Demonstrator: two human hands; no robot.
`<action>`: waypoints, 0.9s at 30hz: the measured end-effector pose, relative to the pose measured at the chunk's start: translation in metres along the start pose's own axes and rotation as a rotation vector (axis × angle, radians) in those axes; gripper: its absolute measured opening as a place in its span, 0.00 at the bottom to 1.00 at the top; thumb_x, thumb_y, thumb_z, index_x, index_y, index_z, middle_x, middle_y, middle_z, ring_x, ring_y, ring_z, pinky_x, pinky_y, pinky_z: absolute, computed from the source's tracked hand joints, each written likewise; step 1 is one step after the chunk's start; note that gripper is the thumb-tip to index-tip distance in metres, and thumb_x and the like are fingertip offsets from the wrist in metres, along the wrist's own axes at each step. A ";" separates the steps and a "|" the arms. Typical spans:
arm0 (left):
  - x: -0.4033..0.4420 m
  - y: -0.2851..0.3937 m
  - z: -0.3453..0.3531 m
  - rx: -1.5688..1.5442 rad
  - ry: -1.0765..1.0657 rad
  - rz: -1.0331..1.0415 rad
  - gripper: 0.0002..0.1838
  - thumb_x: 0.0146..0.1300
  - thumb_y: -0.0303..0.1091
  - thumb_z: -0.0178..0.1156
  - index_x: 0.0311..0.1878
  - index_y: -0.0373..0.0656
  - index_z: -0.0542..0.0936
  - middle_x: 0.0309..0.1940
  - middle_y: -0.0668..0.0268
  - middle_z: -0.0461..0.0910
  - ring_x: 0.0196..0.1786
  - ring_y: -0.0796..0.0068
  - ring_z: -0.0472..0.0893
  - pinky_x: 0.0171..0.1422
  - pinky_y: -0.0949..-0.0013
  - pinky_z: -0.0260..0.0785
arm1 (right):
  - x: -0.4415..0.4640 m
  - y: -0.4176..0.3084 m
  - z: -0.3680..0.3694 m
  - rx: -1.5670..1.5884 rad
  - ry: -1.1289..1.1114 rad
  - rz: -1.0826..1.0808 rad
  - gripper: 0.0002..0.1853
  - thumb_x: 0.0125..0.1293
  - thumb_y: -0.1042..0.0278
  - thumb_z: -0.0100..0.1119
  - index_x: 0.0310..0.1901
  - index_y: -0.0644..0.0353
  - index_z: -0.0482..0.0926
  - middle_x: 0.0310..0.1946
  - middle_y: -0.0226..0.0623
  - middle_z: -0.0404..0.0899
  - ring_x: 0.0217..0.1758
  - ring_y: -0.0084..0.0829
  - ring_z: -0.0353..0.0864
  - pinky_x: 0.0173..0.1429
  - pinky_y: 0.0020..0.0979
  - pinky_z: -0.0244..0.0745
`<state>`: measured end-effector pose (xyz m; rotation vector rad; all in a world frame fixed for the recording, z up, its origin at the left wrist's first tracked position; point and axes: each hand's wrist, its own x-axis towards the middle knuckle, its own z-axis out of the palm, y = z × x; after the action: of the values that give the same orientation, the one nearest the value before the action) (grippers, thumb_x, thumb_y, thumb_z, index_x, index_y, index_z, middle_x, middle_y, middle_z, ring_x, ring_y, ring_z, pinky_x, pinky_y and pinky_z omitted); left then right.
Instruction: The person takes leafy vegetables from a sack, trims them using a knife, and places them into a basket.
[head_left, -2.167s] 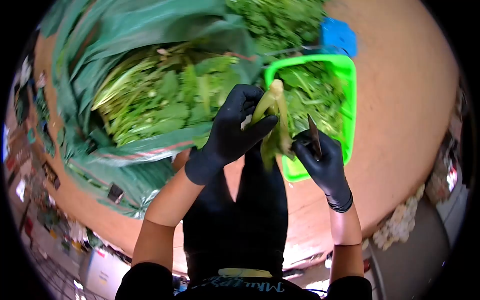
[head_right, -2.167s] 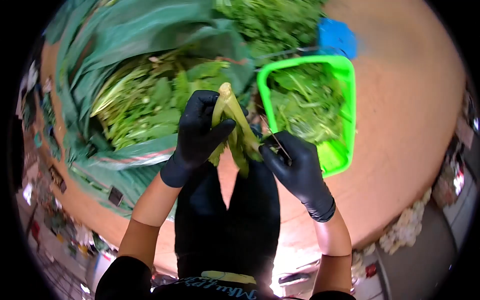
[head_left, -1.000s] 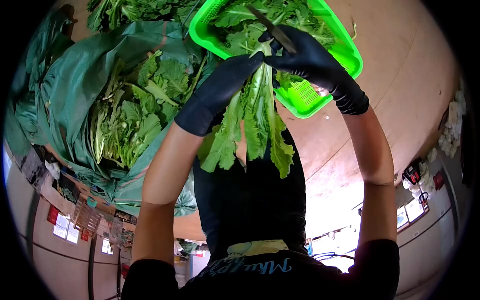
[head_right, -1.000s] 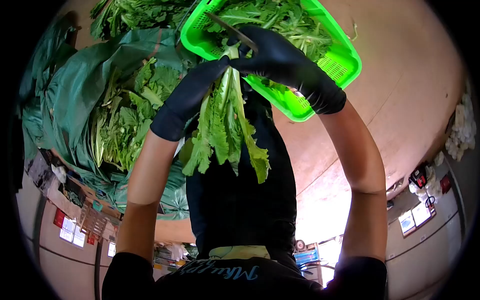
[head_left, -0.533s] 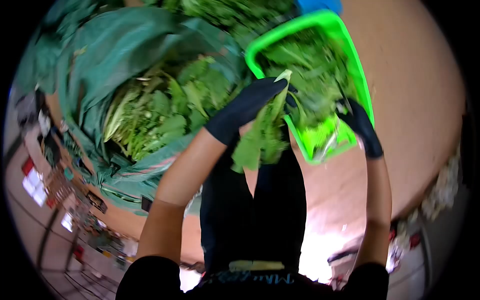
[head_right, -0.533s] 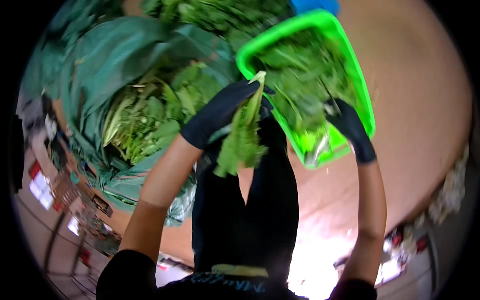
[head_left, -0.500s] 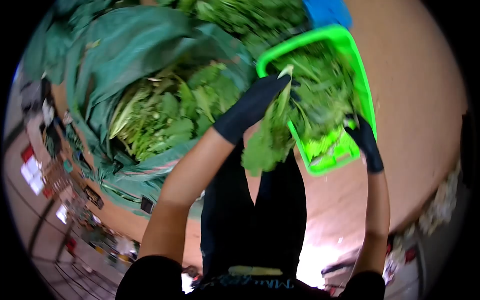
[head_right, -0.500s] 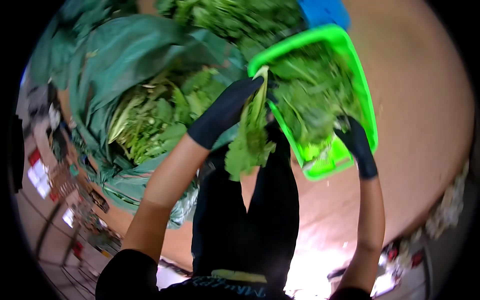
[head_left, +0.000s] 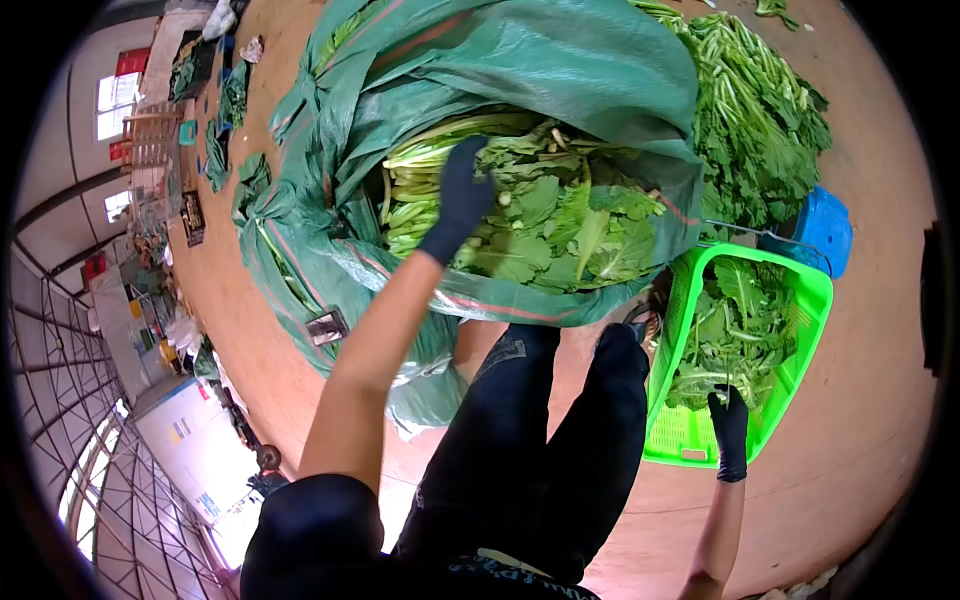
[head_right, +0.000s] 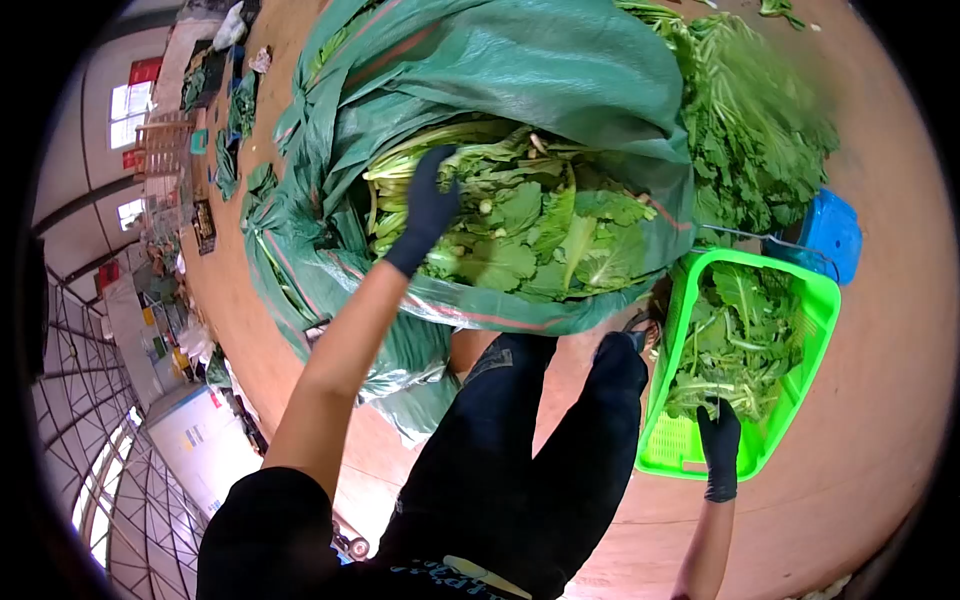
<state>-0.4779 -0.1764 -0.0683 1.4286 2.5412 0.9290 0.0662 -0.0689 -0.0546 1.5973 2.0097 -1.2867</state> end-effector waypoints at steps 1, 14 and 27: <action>-0.004 -0.023 -0.029 0.233 0.015 0.088 0.25 0.45 0.23 0.60 0.52 0.41 0.71 0.51 0.55 0.72 0.56 0.56 0.70 0.59 0.61 0.61 | 0.004 -0.009 0.006 0.050 0.037 -0.080 0.14 0.54 0.67 0.61 0.41 0.64 0.76 0.29 0.41 0.79 0.21 0.30 0.71 0.29 0.30 0.66; 0.012 -0.087 -0.142 0.532 -0.505 0.099 0.18 0.54 0.33 0.59 0.49 0.44 0.73 0.40 0.59 0.77 0.39 0.58 0.77 0.42 0.62 0.69 | 0.013 -0.169 0.031 0.029 -0.060 -0.199 0.14 0.56 0.69 0.58 0.44 0.65 0.76 0.35 0.43 0.79 0.21 0.30 0.74 0.28 0.28 0.68; -0.004 0.059 -0.164 -0.611 -0.193 -0.019 0.14 0.49 0.18 0.56 0.41 0.39 0.74 0.50 0.54 0.73 0.55 0.60 0.72 0.60 0.63 0.60 | -0.020 -0.249 0.016 0.270 0.009 -0.477 0.17 0.53 0.78 0.58 0.47 0.65 0.75 0.36 0.39 0.80 0.29 0.29 0.77 0.34 0.27 0.70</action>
<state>-0.4891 -0.2334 0.0958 1.2224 1.8875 1.3338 -0.1514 -0.0938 0.0659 1.2583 2.4009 -1.7841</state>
